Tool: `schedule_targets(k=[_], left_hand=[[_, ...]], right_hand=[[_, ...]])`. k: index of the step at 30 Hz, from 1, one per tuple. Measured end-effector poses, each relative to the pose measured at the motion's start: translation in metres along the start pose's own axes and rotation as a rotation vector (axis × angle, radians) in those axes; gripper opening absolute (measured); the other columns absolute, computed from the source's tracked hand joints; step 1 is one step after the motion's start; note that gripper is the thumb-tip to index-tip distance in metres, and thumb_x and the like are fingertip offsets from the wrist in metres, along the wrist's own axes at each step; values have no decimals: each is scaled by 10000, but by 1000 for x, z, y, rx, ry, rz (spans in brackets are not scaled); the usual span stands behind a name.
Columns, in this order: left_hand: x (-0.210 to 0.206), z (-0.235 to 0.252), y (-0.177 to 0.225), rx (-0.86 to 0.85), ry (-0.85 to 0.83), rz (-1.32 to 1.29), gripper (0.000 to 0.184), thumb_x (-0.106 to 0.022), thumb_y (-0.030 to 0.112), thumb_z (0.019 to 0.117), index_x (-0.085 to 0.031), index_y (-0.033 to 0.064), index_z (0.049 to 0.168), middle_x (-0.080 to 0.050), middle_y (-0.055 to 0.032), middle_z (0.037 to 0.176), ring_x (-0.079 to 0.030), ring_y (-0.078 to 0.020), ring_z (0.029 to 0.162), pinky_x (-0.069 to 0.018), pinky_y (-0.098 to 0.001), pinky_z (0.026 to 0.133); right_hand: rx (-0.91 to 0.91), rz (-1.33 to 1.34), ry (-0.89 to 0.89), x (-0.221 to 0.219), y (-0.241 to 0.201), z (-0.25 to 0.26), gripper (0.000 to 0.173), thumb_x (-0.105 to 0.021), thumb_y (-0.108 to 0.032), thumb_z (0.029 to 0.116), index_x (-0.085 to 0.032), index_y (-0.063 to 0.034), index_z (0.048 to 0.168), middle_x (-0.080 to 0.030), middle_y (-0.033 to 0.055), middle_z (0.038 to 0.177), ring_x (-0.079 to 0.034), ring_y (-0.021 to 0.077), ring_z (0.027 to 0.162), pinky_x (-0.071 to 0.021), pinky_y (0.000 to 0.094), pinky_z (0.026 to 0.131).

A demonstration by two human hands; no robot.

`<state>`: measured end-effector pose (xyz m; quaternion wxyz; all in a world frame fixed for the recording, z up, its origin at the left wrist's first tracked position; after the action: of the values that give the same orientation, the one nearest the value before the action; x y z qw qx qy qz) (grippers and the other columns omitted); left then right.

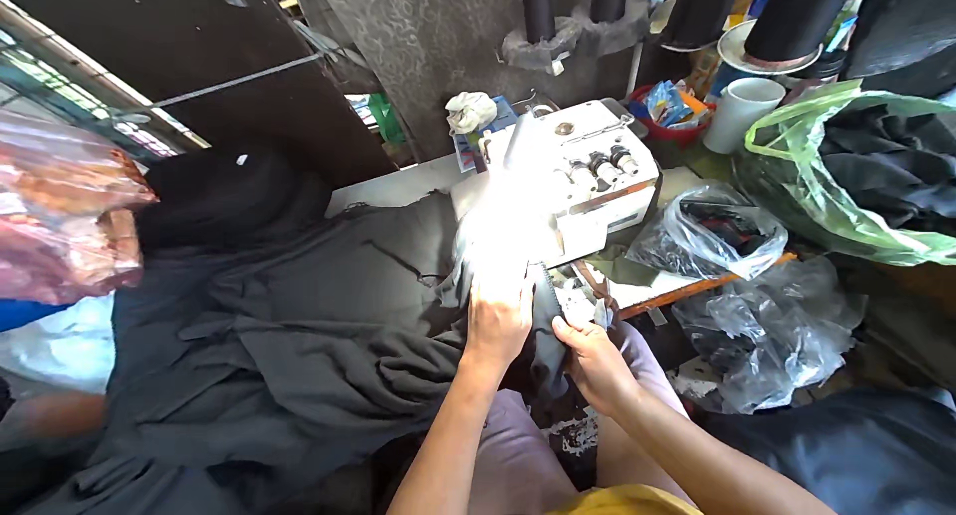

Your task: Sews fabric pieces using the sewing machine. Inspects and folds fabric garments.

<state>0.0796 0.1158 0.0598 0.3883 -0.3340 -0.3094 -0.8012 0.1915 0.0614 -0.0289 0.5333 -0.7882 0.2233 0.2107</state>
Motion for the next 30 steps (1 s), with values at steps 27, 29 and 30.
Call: schedule_targets(k=[27, 29, 30], left_hand=[[-7, 51, -66, 517, -367, -136, 423, -568, 80, 1030, -512, -46, 1430, -533, -283, 1438, -513, -439, 1334, -403, -599, 1091], [4, 46, -78, 650, -318, -187, 462, -451, 118, 1087, -395, 4, 1531, -490, -265, 1495, -489, -408, 1375, -389, -590, 1104], [7, 48, -82, 661, -294, -180, 464, -447, 117, 1087, -381, 31, 1538, -476, -260, 1502, -480, -412, 1373, -391, -598, 1093]], right_hand=[[-137, 187, -49, -70, -49, 32, 198, -418, -161, 1101, -546, -10, 1115, -653, 102, 838, -648, 161, 654, -565, 291, 606], [-185, 253, -45, -86, -52, 36, 185, -428, -145, 1093, -543, -6, 1132, -654, 122, 886, -665, 183, 713, -567, 302, 638], [-219, 271, -61, -92, -52, 41, 188, -425, -152, 1096, -523, -10, 1171, -645, 134, 928, -671, 196, 749, -573, 310, 652]])
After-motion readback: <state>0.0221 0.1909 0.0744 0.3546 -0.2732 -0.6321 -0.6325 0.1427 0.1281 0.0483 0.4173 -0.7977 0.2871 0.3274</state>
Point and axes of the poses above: each hand's wrist, its own z-axis towards the middle knuckle, its own x-axis out of the back of the hand, y = z × x, the point moved 8 cm from there along z, towards the middle knuckle
